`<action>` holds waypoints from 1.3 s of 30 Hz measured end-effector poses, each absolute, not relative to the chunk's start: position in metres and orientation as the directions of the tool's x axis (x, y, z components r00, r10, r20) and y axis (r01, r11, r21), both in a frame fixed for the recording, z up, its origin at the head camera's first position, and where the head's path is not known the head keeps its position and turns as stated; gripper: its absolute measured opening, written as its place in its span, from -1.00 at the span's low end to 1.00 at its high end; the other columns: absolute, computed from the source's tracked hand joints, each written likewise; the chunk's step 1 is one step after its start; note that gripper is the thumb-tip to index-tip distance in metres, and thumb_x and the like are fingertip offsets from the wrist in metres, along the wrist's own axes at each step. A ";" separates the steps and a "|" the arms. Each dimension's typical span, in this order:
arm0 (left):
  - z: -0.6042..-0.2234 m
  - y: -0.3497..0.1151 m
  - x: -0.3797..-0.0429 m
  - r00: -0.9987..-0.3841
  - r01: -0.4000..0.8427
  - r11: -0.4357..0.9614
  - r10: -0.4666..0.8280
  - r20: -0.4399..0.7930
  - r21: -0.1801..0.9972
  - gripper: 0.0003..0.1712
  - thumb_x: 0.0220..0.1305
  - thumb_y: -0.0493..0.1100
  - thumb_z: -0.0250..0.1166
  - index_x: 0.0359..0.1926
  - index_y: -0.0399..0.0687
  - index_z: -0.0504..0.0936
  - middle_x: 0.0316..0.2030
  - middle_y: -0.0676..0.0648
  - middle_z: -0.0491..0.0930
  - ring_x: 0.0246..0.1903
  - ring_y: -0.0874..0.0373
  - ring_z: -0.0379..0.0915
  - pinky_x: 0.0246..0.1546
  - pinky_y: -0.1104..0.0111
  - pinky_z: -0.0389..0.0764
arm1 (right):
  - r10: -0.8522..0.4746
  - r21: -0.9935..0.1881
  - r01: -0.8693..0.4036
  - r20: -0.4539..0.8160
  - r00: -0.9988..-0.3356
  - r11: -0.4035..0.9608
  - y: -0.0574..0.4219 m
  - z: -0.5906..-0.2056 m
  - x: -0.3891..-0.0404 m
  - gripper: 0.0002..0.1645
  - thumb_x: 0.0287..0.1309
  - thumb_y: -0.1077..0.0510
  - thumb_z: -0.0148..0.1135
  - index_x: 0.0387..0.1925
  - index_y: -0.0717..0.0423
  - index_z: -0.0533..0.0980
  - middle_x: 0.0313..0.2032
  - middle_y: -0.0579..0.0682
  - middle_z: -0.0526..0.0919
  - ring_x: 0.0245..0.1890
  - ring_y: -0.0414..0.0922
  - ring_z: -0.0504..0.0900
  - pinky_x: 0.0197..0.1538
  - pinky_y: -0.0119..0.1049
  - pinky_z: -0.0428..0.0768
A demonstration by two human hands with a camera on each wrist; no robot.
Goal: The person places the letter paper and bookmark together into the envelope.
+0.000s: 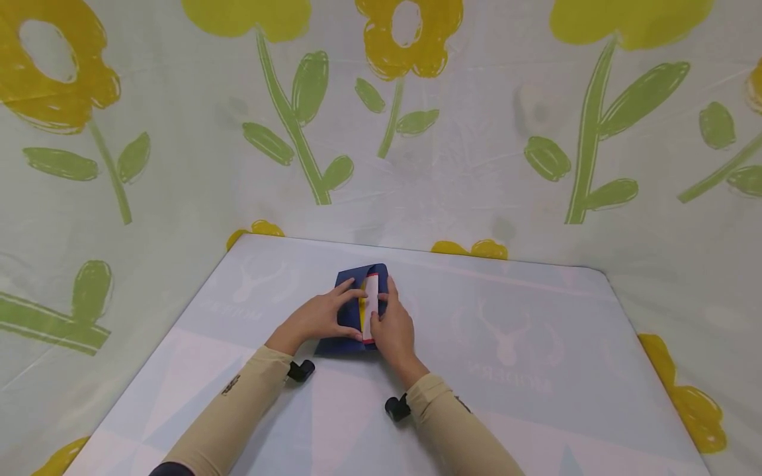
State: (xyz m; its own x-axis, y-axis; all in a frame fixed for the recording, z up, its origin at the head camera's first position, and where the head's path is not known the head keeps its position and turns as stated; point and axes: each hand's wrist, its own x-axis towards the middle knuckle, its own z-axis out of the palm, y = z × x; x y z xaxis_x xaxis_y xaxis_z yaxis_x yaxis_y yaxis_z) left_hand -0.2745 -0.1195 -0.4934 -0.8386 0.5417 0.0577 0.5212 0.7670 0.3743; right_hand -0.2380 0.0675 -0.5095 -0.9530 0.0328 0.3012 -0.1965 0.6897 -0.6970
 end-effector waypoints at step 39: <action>-0.493 -0.119 -0.274 -0.844 0.507 0.783 0.535 0.025 0.361 0.09 -0.33 0.64 0.17 0.33 0.50 0.18 0.43 -0.07 -0.04 -0.04 -0.04 0.52 -0.09 0.15 0.53 | -0.035 -0.678 -0.255 0.321 -0.947 0.689 0.059 -0.508 -0.239 -0.20 0.06 0.27 0.21 0.35 0.14 0.16 -0.04 -0.03 0.63 -0.66 -0.34 0.46 -0.68 -0.45 0.41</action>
